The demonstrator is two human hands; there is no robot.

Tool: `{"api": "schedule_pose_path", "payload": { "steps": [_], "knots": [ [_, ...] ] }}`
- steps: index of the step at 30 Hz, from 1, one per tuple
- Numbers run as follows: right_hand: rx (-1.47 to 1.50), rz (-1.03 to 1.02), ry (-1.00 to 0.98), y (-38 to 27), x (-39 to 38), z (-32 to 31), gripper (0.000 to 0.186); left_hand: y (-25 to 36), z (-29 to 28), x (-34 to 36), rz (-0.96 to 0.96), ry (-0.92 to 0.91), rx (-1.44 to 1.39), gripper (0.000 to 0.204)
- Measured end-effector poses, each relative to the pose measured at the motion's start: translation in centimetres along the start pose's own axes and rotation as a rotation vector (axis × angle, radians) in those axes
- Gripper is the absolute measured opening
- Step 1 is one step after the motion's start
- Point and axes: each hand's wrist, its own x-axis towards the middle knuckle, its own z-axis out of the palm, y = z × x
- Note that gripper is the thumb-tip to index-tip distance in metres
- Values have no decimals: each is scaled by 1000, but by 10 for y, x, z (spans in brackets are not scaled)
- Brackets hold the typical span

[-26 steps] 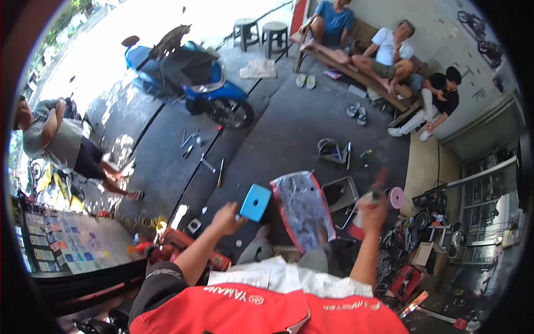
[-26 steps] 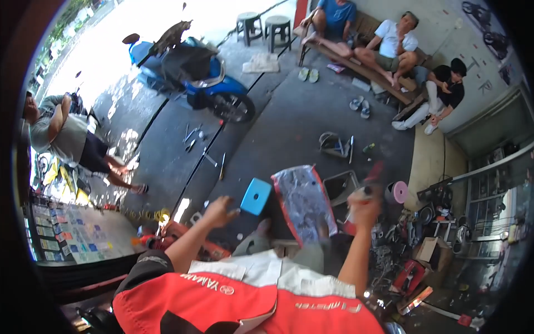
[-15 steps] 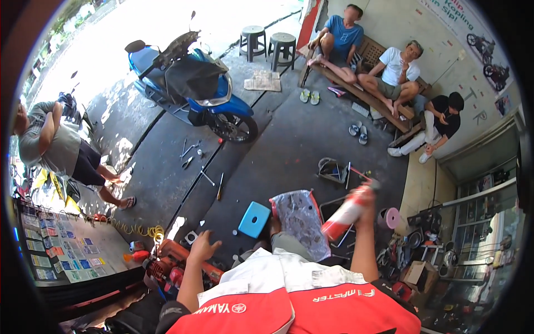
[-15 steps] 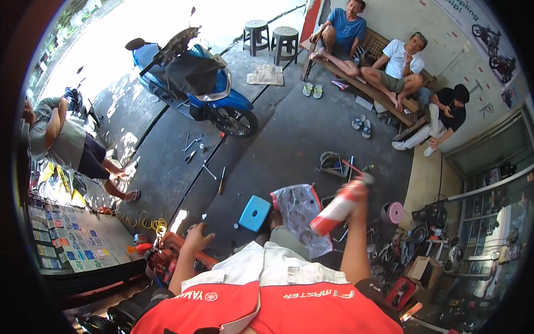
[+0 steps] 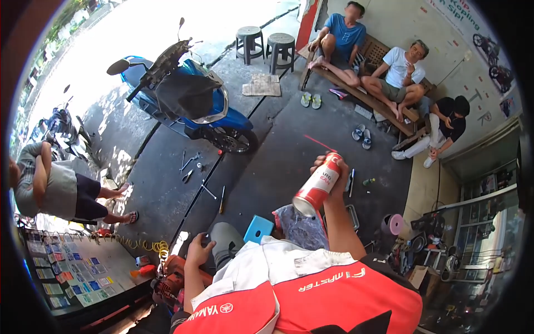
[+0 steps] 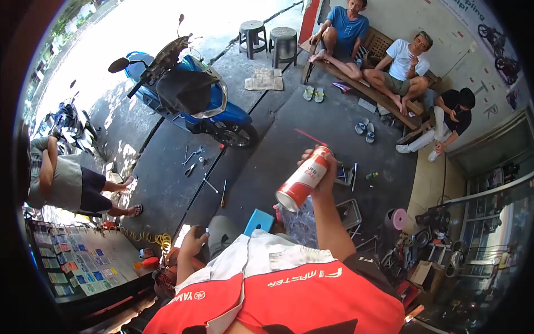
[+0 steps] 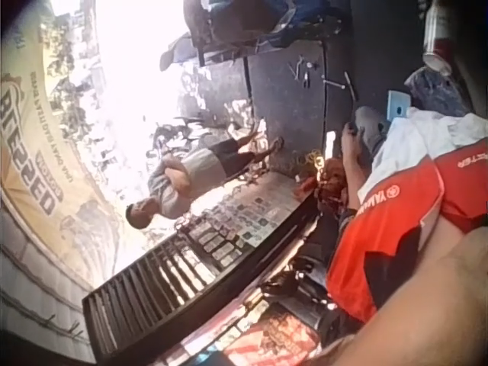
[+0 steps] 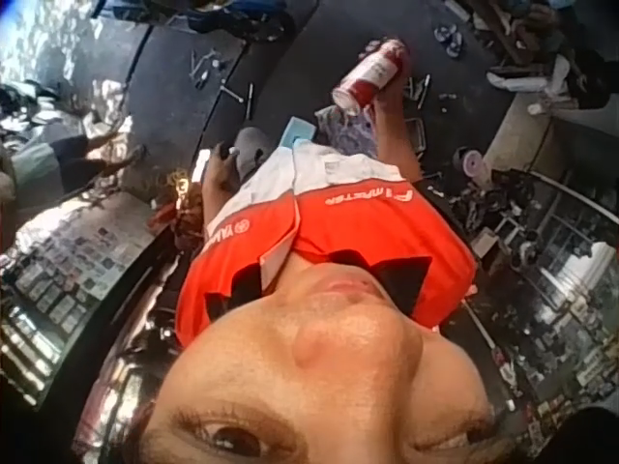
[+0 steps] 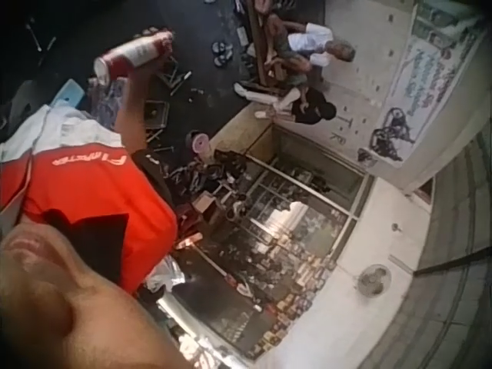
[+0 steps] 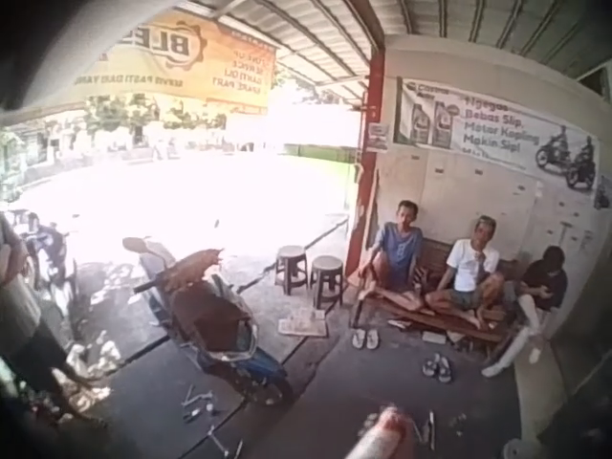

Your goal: Repairing and servicing the front assembly of a motorcycle using hand tools.

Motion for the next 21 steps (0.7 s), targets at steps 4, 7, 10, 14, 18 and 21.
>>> {"api": "schedule_pose_path", "payload": {
  "steps": [4, 7, 10, 14, 18, 21],
  "knots": [
    [-1871, -363, -413, 64, 28, 36, 65, -27, -35, 43, -34, 21, -173, 60],
    [-2029, -238, -498, 134, 61, 76, 70, -70, -85, 76, -69, -43, -197, 57],
    [-1630, -6, -265, 236, 81, 127, 76, -135, -158, 117, -130, -62, -140, 61],
    [-1763, -31, -512, 366, 96, 216, 78, -226, -284, 162, -95, 185, -43, 54],
    [-1827, -28, -461, 461, 118, 293, 70, -278, -390, 189, -97, 412, -282, 51],
    [-1853, -187, -480, 505, 158, 334, 67, -298, -426, 194, -160, 520, -321, 52]
  ]
}}
